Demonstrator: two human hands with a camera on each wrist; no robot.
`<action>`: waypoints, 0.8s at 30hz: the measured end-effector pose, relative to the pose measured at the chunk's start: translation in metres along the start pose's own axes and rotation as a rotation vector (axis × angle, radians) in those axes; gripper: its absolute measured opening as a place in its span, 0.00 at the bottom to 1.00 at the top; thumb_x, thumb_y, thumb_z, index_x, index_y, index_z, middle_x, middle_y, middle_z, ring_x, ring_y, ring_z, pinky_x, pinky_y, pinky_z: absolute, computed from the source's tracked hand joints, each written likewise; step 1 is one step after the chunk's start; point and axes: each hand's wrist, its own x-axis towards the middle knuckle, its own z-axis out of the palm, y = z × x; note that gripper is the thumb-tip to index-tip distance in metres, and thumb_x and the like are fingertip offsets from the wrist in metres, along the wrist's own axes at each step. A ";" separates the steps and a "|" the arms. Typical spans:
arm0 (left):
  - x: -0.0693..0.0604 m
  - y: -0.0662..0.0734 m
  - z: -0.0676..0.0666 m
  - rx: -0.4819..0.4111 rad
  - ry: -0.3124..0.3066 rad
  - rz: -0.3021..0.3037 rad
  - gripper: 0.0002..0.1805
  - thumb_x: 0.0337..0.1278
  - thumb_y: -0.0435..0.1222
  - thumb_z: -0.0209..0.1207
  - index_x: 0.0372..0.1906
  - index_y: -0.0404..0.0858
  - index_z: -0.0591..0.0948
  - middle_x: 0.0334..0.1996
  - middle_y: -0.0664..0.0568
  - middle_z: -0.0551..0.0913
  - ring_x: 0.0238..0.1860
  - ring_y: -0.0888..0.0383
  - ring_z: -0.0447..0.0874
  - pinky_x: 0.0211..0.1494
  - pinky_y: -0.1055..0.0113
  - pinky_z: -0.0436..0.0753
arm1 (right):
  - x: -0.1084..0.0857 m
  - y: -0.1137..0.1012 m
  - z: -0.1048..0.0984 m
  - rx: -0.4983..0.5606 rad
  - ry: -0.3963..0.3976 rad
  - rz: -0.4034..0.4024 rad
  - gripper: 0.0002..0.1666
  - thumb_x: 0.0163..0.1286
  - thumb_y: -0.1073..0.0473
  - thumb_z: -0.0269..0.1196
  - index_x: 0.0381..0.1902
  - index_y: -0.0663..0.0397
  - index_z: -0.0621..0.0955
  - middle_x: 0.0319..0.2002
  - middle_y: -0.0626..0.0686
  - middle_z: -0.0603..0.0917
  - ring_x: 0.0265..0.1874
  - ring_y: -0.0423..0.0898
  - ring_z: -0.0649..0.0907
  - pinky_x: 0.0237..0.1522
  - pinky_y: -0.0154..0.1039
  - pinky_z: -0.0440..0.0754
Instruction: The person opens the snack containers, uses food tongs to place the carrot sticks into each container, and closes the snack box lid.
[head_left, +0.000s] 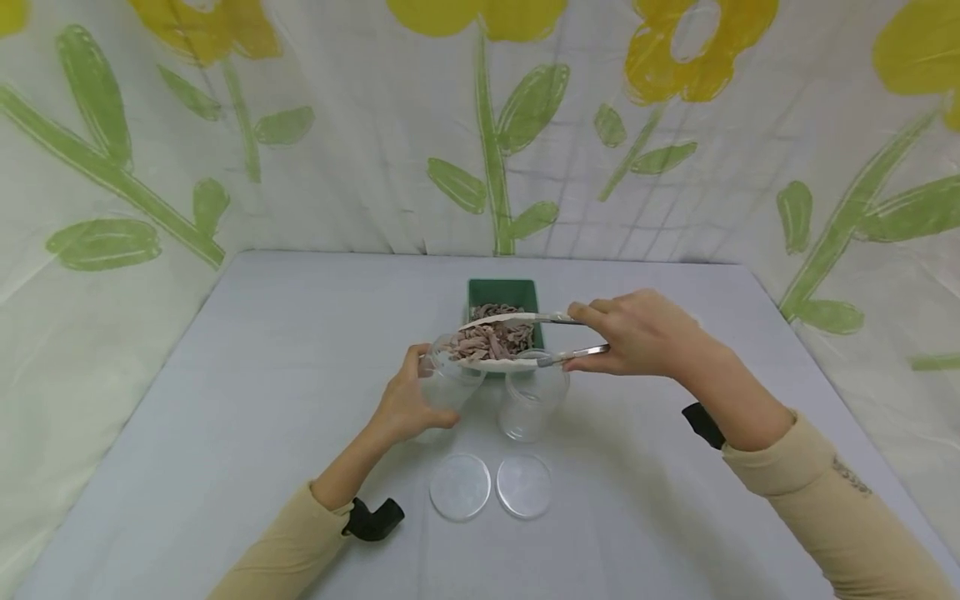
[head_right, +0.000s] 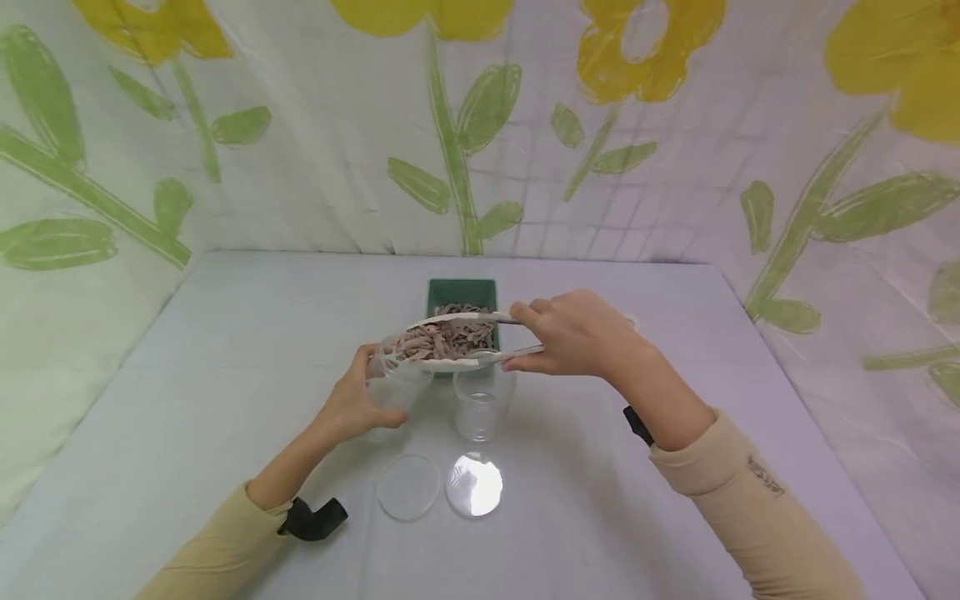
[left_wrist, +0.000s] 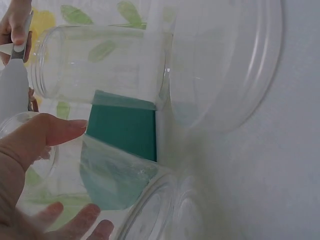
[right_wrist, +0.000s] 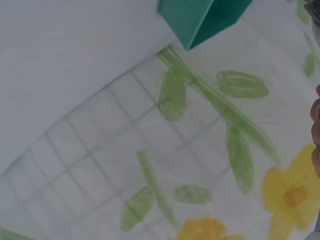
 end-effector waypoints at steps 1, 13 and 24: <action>0.000 0.000 0.000 0.002 -0.003 0.007 0.51 0.29 0.31 0.74 0.66 0.35 0.59 0.61 0.32 0.72 0.62 0.37 0.70 0.58 0.41 0.73 | 0.002 -0.002 -0.003 -0.015 -0.019 -0.006 0.37 0.68 0.28 0.51 0.41 0.59 0.78 0.17 0.46 0.72 0.11 0.39 0.67 0.12 0.35 0.66; -0.002 -0.002 -0.001 0.026 -0.024 0.030 0.53 0.28 0.31 0.75 0.67 0.37 0.59 0.60 0.34 0.73 0.60 0.36 0.71 0.58 0.42 0.72 | 0.019 -0.014 -0.020 -0.057 -0.113 -0.079 0.33 0.54 0.37 0.70 0.38 0.59 0.73 0.16 0.46 0.68 0.12 0.41 0.67 0.13 0.35 0.61; -0.001 -0.008 -0.009 0.038 -0.122 0.171 0.52 0.26 0.30 0.75 0.66 0.38 0.61 0.59 0.38 0.75 0.57 0.38 0.74 0.57 0.42 0.72 | 0.030 -0.017 -0.030 -0.051 -0.187 -0.142 0.30 0.59 0.37 0.67 0.39 0.57 0.74 0.16 0.44 0.66 0.12 0.40 0.66 0.14 0.35 0.63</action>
